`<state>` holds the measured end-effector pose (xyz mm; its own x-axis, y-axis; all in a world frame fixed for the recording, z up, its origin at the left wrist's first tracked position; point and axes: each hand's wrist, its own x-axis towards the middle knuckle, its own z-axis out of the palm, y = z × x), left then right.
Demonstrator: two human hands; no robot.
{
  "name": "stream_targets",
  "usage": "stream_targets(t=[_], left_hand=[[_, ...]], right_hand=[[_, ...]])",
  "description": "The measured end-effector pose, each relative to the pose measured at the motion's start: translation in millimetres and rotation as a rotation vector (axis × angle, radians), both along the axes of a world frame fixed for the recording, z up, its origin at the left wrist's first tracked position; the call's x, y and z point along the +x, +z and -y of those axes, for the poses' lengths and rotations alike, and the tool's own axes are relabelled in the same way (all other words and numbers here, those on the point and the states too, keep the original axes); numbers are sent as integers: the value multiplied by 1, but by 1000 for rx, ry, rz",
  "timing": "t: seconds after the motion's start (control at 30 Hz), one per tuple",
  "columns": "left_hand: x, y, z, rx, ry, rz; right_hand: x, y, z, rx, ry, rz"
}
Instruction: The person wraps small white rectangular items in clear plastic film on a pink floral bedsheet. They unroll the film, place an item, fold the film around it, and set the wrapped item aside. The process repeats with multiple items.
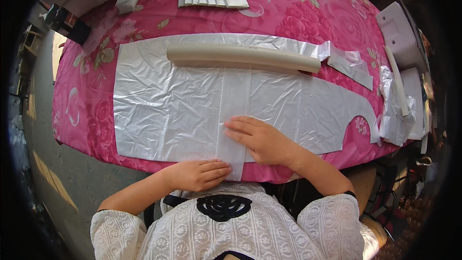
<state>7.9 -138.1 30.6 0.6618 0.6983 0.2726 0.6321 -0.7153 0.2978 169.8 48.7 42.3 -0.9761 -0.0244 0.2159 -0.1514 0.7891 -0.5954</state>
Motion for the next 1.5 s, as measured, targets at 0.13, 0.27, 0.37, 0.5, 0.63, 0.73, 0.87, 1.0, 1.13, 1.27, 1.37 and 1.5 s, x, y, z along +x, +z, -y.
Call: stream_targets(t=[0.13,0.27,0.37,0.5,0.63,0.73,0.87,1.0,1.13,1.27,1.37,1.5], left_hand=[[3,1,1,-179,66,353],[8,9,-6,-209,161,700],[2,30,-31,-197,278,435],[-7,7,-39,-67,461,214],[-5,3,-45,-78,538,198],[-4,5,-49,-178,631,315],[-5,13,-60,-426,870,615],[3,12,-63,-206,882,538],[23,4,-60,-204,738,72],[30,-4,-61,-262,801,-48],[29,-1,-61,-257,792,-75],[17,1,-68,-223,764,-52]], right_hand=[[8,3,8,9,-59,7],[11,-10,10,-41,-175,-86],[9,-11,10,-84,-246,-140],[7,-9,11,-79,-273,-165],[9,-6,8,-41,-334,-130],[9,-5,0,-117,-397,-89],[-7,4,-11,-398,-648,219],[-24,19,-25,-649,-730,553],[-29,20,-32,-715,-741,616],[-26,24,-20,-478,-770,516],[-18,13,-6,113,-700,141],[-12,-11,-25,357,-330,-60]])
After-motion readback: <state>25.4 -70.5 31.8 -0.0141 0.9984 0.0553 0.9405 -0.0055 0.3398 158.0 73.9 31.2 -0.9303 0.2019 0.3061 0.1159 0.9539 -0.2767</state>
